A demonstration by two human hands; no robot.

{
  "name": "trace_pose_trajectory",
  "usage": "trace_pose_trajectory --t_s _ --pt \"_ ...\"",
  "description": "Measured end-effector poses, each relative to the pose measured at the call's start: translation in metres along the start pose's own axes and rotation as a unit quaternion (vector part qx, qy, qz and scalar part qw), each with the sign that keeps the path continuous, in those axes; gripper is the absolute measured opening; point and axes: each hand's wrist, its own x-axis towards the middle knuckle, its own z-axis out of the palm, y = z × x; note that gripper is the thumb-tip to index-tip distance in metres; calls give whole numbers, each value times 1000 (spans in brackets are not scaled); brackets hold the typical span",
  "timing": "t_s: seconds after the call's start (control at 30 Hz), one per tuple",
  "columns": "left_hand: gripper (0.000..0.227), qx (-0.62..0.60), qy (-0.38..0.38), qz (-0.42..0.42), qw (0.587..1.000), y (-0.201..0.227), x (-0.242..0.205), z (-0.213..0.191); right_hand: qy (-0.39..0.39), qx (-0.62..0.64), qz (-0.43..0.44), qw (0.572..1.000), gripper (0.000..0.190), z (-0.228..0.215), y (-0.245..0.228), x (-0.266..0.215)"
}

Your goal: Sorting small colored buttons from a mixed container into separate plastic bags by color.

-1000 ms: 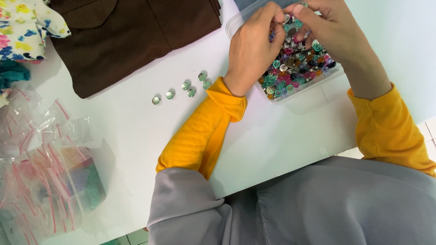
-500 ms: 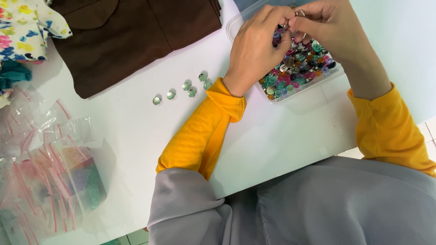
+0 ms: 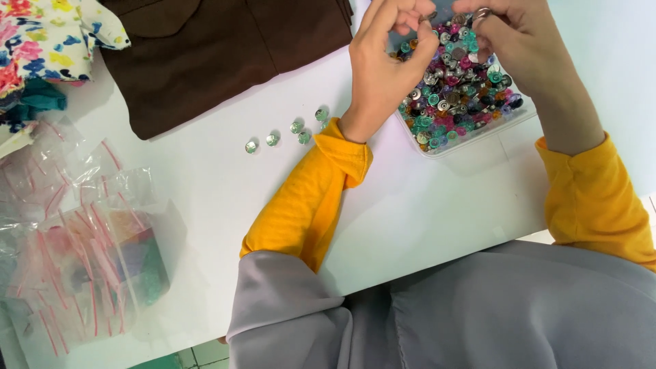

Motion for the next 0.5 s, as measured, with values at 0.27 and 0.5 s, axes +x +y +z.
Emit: trace_pose_trajectory --t_s 0.27,0.5 --pt "23 23 -52 60 997 20 -29 -75 25 -56 -138 989 17 15 -11 -3" --pt "23 101 -111 -12 989 15 -92 -168 6 -160 -149 976 17 69 -98 -25"
